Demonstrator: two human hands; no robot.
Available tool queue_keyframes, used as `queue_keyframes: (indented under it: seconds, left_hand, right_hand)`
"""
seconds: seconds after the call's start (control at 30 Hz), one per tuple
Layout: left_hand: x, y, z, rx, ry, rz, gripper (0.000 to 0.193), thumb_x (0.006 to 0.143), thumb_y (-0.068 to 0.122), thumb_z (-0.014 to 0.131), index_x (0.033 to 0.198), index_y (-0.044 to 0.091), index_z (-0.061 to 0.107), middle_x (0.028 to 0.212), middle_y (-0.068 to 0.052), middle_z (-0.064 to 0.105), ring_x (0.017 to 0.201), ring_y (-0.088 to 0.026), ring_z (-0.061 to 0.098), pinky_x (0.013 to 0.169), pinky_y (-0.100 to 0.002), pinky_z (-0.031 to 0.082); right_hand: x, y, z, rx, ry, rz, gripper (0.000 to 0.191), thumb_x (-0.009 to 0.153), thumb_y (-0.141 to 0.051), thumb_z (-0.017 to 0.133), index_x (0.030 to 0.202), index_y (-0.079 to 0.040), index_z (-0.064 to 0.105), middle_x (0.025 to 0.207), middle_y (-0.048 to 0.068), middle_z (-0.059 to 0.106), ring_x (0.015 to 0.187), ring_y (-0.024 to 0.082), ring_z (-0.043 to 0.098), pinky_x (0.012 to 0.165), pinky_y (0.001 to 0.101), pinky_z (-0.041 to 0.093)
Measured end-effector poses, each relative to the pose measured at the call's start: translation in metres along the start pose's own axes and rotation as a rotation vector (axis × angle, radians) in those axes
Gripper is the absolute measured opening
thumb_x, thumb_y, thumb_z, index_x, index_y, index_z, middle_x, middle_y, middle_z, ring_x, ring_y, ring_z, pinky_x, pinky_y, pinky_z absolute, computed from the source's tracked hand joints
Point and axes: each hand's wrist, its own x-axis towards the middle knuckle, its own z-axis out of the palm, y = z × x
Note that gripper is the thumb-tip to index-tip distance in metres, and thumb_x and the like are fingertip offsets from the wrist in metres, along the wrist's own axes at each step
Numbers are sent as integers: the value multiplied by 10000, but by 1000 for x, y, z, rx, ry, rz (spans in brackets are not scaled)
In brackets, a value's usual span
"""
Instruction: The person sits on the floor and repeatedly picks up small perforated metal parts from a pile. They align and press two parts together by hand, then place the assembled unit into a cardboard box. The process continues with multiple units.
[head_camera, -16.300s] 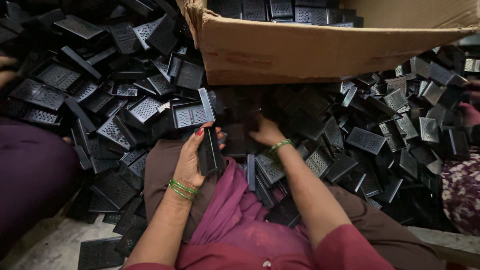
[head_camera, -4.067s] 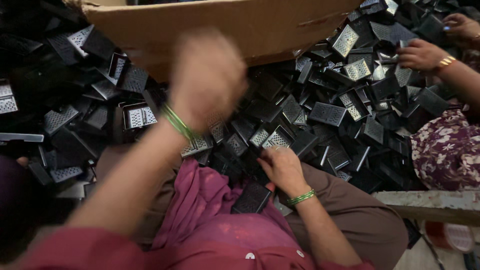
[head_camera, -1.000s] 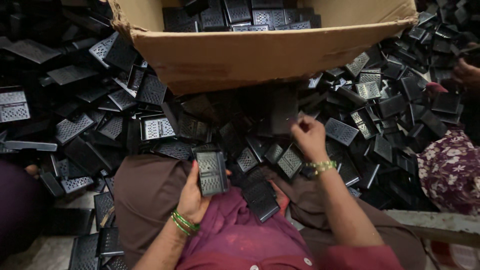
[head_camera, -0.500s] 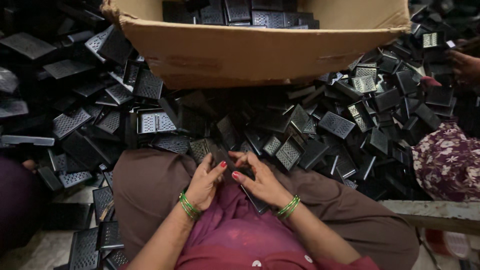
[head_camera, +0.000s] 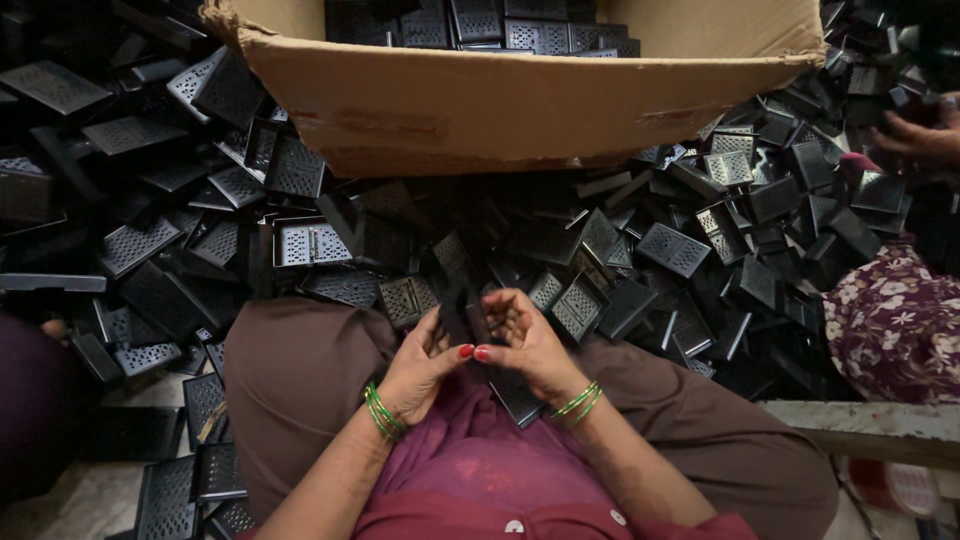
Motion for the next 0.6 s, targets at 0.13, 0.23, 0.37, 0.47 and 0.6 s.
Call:
queue_keyframes:
  seconds: [0.13, 0.23, 0.37, 0.47, 0.6]
  left_hand:
    - [1, -4, -3, -32, -11, 0, 780, 812, -2, 785, 1507, 48, 434, 1376, -76, 606, 1257, -171, 580, 1069, -333, 474]
    - [1, -6, -7, -14, -5, 4, 801, 787, -28, 793, 1498, 52, 433, 1371, -65, 605, 1268, -168, 576, 1071, -334, 478]
    - [0, -7, -11, -15, -27, 11, 801, 783, -50, 800, 1494, 36, 440, 1357, -76, 610, 1256, -182, 585, 1064, -351, 487]
    - [0, -7, -10, 2, -30, 2, 785, 788, -49, 794, 1485, 38, 442, 1353, -64, 614, 1253, -168, 590, 1062, -341, 487]
    - [-1, -3, -12, 7, -38, -43, 717, 830, 2, 759, 1479, 77, 462, 1336, -52, 630, 1214, -143, 604, 1034, -310, 493]
  right_hand:
    - [1, -7, 9, 62, -13, 26, 911, 684, -16, 896, 1487, -60, 468, 1257, 27, 578, 1200, 150, 555, 1057, 303, 469]
    - [0, -10, 10, 85, -20, 50, 959, 687, -18, 895, 1529, -65, 438, 1283, 20, 568, 1222, 150, 540, 1071, 301, 450]
    - [0, -8, 7, -2, -44, 30, 997, 659, -5, 898, 1534, -93, 429, 1307, 4, 529, 1224, 133, 525, 1078, 290, 443]
    - [1, -2, 5, -23, -48, 13, 1014, 650, 6, 904, 1544, -94, 434, 1313, 19, 522, 1211, 141, 516, 1083, 297, 440]
    - [1, 5, 6, -102, -24, -26, 1031, 649, -17, 929, 1550, -102, 436, 1316, 34, 515, 1230, 155, 508, 1088, 316, 445]
